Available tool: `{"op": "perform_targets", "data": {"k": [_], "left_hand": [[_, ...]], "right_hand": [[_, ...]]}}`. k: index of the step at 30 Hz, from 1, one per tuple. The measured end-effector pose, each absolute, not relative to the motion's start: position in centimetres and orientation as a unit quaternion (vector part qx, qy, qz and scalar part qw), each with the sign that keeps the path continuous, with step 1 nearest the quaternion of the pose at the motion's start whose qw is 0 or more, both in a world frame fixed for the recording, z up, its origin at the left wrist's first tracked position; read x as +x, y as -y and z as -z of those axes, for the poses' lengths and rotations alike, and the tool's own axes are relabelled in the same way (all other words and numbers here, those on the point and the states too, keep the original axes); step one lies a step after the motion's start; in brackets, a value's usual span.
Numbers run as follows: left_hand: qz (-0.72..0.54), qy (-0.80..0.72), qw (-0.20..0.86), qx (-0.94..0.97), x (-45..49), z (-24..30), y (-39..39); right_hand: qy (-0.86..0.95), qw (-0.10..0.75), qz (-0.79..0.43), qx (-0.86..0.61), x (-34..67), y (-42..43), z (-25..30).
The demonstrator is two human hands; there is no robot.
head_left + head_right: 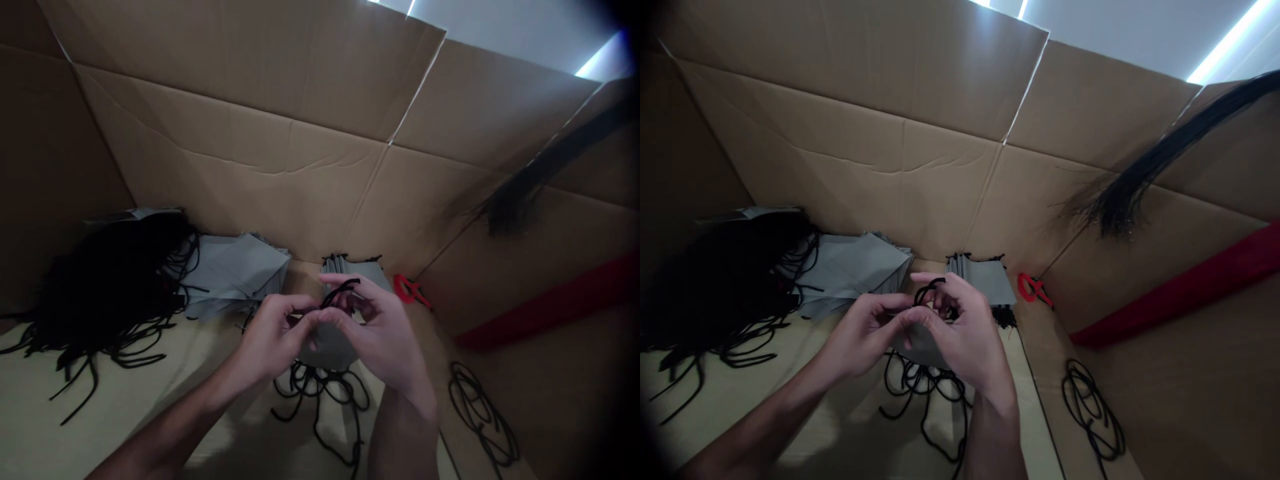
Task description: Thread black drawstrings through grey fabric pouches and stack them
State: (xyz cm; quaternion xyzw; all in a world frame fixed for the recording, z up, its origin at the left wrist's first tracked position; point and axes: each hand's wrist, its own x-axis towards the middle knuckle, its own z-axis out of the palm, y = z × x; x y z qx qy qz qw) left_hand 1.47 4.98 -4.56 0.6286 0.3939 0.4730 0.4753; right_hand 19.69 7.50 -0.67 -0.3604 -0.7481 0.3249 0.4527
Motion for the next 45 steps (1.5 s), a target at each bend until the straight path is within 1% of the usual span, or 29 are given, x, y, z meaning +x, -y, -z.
{"op": "perform_targets", "data": {"k": [5,10,14,19,24,26,30,32,35,39,41,45], "left_hand": [[-0.456,-0.412,0.411,0.673,1.1,4.2,-5.0],[-0.438,-0.442,0.340,0.705,0.5,4.0,-5.4],[-0.435,-0.439,0.280,0.734,0.2,4.1,-5.5],[-0.431,-0.446,0.258,0.741,0.0,3.9,-5.2],[-0.463,-0.484,0.126,0.731,0.1,4.3,-4.7],[-0.474,-0.481,0.148,0.723,0.1,4.1,-4.4],[-0.502,-0.459,0.289,0.673,-0.3,2.7,-3.9],[-0.519,-0.446,0.340,0.645,-0.5,2.0,-3.8],[-0.533,-0.442,0.357,0.627,-0.7,1.6,-3.8],[-0.501,-0.411,0.407,0.643,-1.1,2.3,-4.0],[-0.505,-0.403,0.394,0.653,-1.1,2.6,-4.0],[-0.567,-0.419,0.312,0.637,-1.0,2.5,-4.0]], "right_hand": [[0.761,0.483,-0.255,-0.349,19.3,-7.4,0.4],[0.729,0.513,-0.232,-0.388,20.1,-7.2,0.3],[0.732,0.526,-0.192,-0.389,20.8,-7.2,0.3],[0.732,0.524,-0.164,-0.403,21.1,-7.2,0.6],[0.739,0.526,-0.140,-0.397,21.1,-6.2,0.6],[0.751,0.525,-0.125,-0.381,21.0,-5.5,0.2],[0.799,0.494,-0.111,-0.324,20.5,-4.0,-1.1],[0.825,0.470,-0.111,-0.295,20.2,-3.6,-1.4],[0.847,0.447,-0.099,-0.271,19.7,-3.7,-1.2],[0.857,0.432,-0.072,-0.273,18.9,-4.7,0.0],[0.862,0.430,-0.069,-0.260,18.4,-5.3,0.5],[0.856,0.450,-0.078,-0.243,17.8,-6.0,0.9]]}}
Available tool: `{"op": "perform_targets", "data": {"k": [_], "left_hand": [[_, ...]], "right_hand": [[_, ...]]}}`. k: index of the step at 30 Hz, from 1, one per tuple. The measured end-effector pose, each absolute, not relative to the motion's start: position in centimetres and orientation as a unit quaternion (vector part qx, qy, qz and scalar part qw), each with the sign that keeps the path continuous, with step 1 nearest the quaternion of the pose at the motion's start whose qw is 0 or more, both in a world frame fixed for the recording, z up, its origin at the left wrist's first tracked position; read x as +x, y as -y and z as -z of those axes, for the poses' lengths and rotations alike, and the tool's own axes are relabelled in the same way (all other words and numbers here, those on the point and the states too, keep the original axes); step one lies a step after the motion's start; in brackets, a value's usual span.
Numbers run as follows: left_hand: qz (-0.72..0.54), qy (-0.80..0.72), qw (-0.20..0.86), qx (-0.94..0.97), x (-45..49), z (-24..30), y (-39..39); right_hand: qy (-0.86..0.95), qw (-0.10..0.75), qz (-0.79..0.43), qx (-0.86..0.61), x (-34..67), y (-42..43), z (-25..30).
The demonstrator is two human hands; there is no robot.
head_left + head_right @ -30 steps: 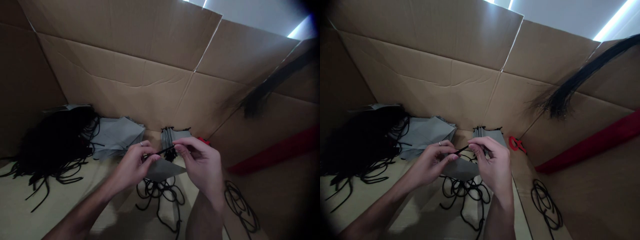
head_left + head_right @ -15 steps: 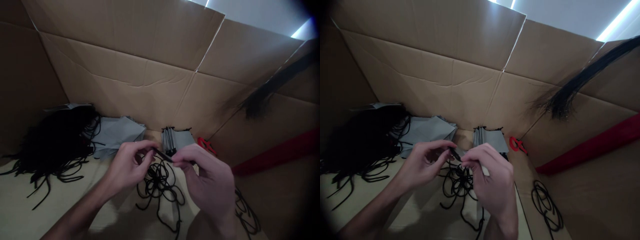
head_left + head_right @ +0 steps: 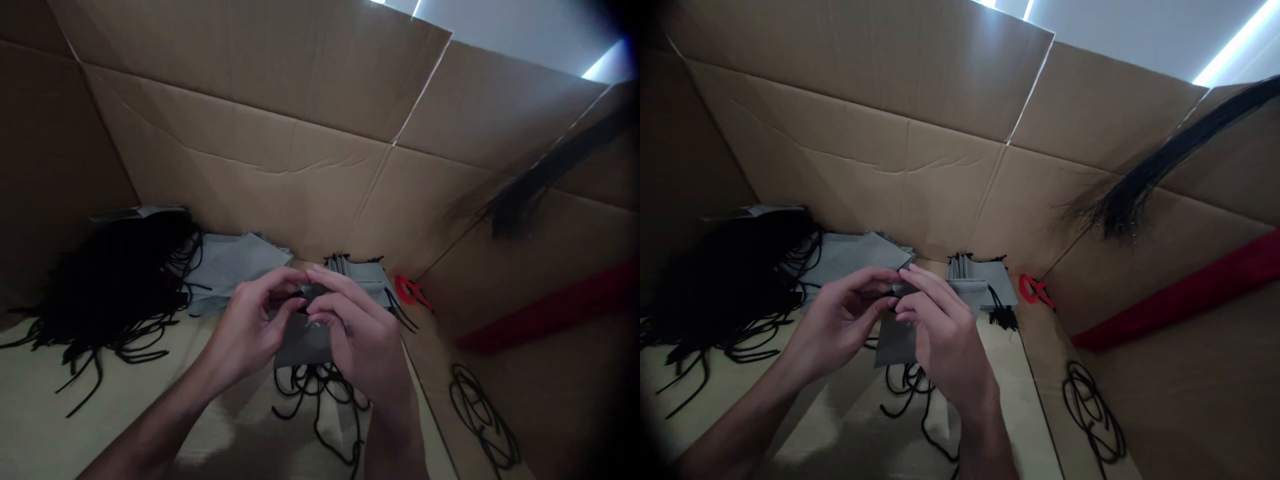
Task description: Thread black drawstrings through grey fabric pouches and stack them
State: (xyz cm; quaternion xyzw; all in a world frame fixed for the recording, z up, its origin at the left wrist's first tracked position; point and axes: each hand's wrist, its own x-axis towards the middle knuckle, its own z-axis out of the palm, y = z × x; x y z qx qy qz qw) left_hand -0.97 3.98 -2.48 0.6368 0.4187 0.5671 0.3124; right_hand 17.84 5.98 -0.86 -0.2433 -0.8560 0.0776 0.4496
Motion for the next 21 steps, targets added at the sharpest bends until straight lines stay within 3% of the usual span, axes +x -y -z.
{"op": "perform_targets", "data": {"k": [11,21], "left_hand": [[-0.612,-0.391,0.484,0.488,-1.31,1.68,-4.19],[-0.601,-0.394,0.489,0.493,-1.21,1.78,-4.15]], "right_hand": [[0.817,0.521,-0.064,-0.238,17.22,-6.49,1.21],[0.808,0.515,-0.070,-0.277,17.34,-6.11,1.23]]}}
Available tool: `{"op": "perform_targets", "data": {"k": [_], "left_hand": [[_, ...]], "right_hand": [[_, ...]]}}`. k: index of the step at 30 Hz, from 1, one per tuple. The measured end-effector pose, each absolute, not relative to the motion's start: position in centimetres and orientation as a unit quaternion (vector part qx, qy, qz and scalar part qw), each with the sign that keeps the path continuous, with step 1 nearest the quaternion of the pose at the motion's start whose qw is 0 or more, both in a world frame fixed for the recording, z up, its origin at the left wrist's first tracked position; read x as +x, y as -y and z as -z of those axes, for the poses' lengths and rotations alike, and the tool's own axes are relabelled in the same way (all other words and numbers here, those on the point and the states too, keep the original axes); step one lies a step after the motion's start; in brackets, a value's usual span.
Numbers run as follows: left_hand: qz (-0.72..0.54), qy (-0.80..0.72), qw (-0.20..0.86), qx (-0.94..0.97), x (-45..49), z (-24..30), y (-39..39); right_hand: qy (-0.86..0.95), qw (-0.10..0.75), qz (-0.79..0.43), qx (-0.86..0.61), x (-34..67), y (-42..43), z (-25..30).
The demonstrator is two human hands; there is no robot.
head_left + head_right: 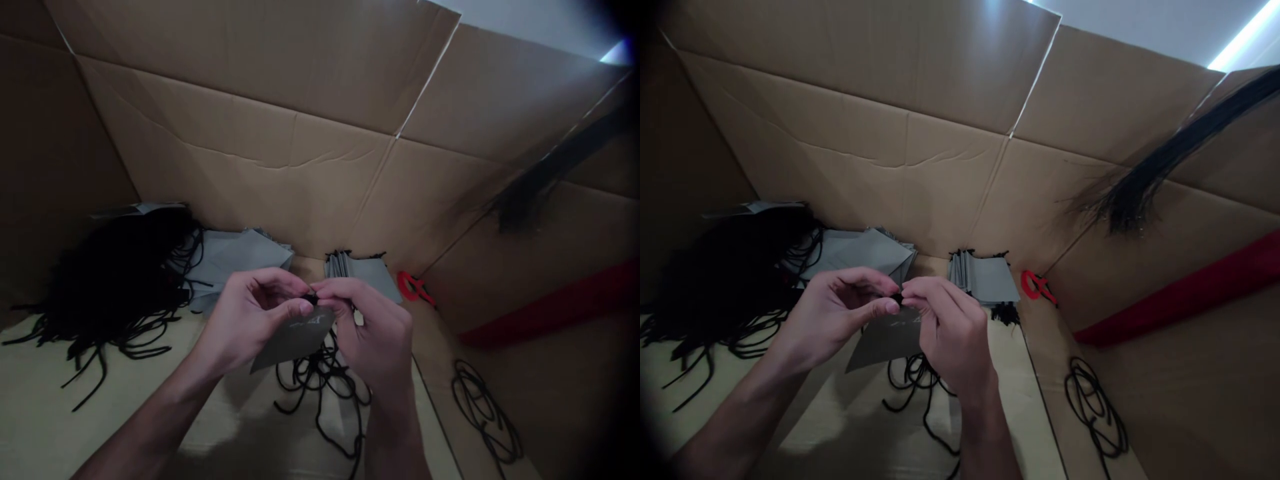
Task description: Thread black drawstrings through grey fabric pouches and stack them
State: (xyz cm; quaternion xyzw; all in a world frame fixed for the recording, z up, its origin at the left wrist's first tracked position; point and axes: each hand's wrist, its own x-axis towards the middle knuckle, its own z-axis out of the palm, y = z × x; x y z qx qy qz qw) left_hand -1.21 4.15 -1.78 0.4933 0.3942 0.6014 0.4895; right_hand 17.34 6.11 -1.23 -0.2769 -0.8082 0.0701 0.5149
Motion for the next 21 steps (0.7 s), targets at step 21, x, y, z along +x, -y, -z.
{"op": "perform_targets", "data": {"k": [21], "left_hand": [[-0.626,-0.422,0.393,0.526,-0.1,1.3,-3.5]], "right_hand": [[0.709,0.542,-0.281,-0.353,16.9,-5.6,1.5]]}}
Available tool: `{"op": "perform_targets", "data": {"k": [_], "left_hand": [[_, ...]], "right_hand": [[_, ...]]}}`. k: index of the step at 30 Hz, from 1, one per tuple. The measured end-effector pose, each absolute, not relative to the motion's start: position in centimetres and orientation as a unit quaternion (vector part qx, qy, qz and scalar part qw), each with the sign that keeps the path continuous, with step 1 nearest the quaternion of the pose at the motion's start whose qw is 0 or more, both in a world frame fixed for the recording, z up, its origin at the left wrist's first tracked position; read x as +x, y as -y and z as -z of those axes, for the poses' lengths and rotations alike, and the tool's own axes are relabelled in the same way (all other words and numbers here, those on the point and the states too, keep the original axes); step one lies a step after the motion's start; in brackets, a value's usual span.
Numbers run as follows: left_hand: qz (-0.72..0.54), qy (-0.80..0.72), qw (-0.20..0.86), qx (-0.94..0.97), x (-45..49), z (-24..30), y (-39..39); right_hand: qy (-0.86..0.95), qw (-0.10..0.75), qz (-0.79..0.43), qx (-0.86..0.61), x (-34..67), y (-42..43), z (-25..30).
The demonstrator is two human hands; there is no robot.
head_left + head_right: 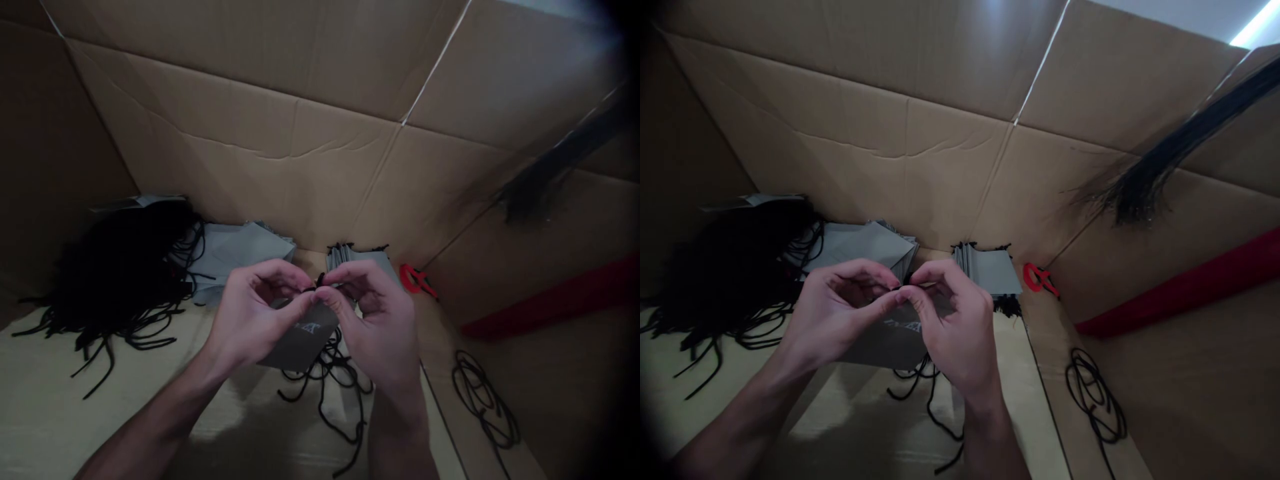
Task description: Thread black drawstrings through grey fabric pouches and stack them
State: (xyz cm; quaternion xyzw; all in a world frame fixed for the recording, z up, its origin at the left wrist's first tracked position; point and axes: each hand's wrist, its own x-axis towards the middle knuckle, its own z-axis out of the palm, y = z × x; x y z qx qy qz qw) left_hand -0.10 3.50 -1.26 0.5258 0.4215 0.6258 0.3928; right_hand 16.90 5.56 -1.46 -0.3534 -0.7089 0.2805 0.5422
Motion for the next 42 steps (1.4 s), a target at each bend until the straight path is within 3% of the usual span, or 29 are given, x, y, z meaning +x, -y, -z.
{"op": "perform_targets", "data": {"k": [19,42], "left_hand": [[-0.619,-0.416,0.397,0.535,0.1,1.7,-3.4],[-0.599,-0.474,0.253,0.594,0.3,3.5,-3.5]], "right_hand": [[0.795,0.476,-0.179,-0.330,17.7,-5.7,0.5],[0.805,0.446,-0.107,-0.376,16.8,-6.4,1.3]]}}
